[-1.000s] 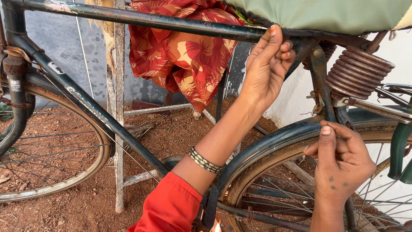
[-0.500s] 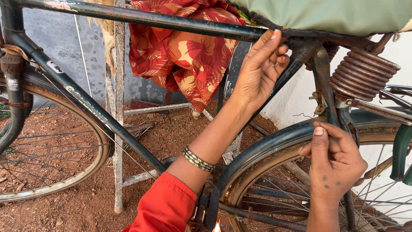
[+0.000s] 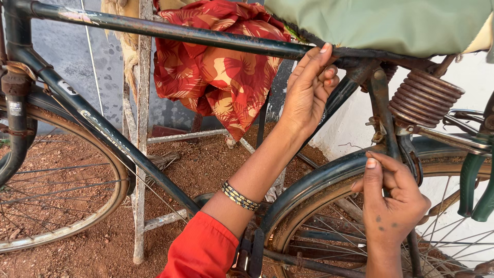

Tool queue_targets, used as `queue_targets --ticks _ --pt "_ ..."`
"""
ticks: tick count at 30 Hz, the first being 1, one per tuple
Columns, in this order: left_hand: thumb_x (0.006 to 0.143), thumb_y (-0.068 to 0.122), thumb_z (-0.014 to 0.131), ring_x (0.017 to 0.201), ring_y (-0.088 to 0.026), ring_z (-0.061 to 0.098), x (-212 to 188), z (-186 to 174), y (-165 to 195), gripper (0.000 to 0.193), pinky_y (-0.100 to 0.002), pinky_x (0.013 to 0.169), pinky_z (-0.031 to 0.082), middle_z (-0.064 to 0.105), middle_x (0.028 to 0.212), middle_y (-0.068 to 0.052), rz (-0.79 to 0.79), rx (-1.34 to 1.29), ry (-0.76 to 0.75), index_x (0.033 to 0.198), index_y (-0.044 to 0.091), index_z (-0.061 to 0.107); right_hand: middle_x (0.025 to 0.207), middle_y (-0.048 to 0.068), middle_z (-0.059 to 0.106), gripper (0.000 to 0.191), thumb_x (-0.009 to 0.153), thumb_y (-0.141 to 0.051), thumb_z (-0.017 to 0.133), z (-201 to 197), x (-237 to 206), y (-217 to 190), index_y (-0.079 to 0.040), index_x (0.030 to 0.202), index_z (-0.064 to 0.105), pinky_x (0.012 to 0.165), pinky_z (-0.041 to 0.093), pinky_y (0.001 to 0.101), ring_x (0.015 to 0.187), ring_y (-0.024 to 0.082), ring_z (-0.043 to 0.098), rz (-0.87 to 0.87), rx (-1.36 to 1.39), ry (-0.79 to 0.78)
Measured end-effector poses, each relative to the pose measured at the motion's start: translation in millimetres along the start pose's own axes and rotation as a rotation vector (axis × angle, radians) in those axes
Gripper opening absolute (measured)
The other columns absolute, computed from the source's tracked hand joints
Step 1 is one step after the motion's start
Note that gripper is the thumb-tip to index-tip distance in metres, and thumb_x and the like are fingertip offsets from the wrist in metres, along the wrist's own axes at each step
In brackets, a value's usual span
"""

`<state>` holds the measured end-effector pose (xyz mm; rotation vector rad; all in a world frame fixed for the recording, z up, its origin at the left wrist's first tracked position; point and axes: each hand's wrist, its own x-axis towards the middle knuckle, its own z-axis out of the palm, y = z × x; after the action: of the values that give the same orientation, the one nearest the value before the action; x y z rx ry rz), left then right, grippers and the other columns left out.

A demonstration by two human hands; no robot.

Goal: The person adjusts the saddle of an old bicycle, working on the seat spring and fastening the seat cover to the seat frame. They use pliers to grip and tighten wire around the saddle and manipulate the seat components by hand.

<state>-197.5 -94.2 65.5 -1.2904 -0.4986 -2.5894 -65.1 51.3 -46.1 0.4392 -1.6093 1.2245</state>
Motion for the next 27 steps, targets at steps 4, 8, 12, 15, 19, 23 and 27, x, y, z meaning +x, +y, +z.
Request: queue_targets --ticks 4,8,12,15,19,23,27 --pt "0.101 0.018 0.072 0.07 -0.001 0.054 0 2 1 0.014 -0.018 0.064 0.045 0.059 0.085 0.006 0.015 -0.015 -0.025 0.097 0.012 0.06 0.08 0.008 0.071 0.018 0.108 -0.006 0.067 0 1 -2 0.005 0.121 0.07 0.062 0.048 0.0201 0.069 0.007 0.066 -0.024 -0.005 -0.012" --pt "0.1 0.018 0.072 0.069 -0.001 0.054 0 1 1 0.013 -0.017 0.063 0.046 0.058 0.084 0.007 -0.009 0.01 0.015 0.102 0.013 0.06 0.078 0.008 0.07 0.019 0.107 -0.007 0.067 -1 1 -6 0.005 0.121 0.071 0.061 0.048 0.0198 0.068 0.007 0.065 0.0 0.016 -0.008" --pt "0.098 0.018 0.074 0.07 -0.003 0.055 3 -6 2 0.017 -0.017 0.065 0.048 0.06 0.085 0.006 -0.012 0.07 0.001 0.104 0.012 0.059 0.076 0.009 0.07 0.019 0.108 -0.007 0.066 -3 1 -17 0.005 0.122 0.071 0.056 0.045 0.0204 0.066 0.008 0.065 0.013 -0.009 0.02" --pt "0.097 0.018 0.074 0.072 -0.004 0.056 7 -11 2 0.018 -0.018 0.067 0.049 0.063 0.088 0.004 -0.026 0.102 -0.005 0.104 0.011 0.059 0.08 0.008 0.07 0.019 0.108 -0.007 0.067 -4 2 -33 0.005 0.122 0.07 0.059 0.046 0.0195 0.069 0.007 0.065 -0.02 0.022 0.047" --pt "0.098 0.02 0.073 0.075 -0.008 0.059 11 -16 0 0.018 -0.022 0.07 0.05 0.063 0.089 0.003 -0.01 0.178 -0.029 0.105 0.01 0.059 0.082 0.007 0.071 0.016 0.104 -0.005 0.067 1 15 -58 0.005 0.117 0.069 0.06 0.049 0.0191 0.068 0.007 0.066 -0.122 -0.012 0.095" --pt "0.101 0.022 0.072 0.079 -0.009 0.061 13 -17 -2 0.019 -0.023 0.071 0.049 0.063 0.089 0.002 0.011 0.218 -0.035 0.105 0.009 0.058 0.084 0.011 0.071 0.01 0.101 0.002 0.073 14 55 -74 0.007 0.11 0.073 0.063 0.048 0.0226 0.07 0.012 0.065 -0.428 -0.187 0.155" --pt "0.097 0.023 0.073 0.082 -0.009 0.063 11 -17 0 0.02 -0.024 0.072 0.049 0.065 0.09 0.003 -0.006 0.235 0.031 0.107 0.01 0.061 0.094 0.011 0.072 0.008 0.107 0.006 0.075 26 84 -78 0.006 0.115 0.075 0.069 0.048 0.0229 0.077 0.01 0.063 -0.625 -0.216 0.124"
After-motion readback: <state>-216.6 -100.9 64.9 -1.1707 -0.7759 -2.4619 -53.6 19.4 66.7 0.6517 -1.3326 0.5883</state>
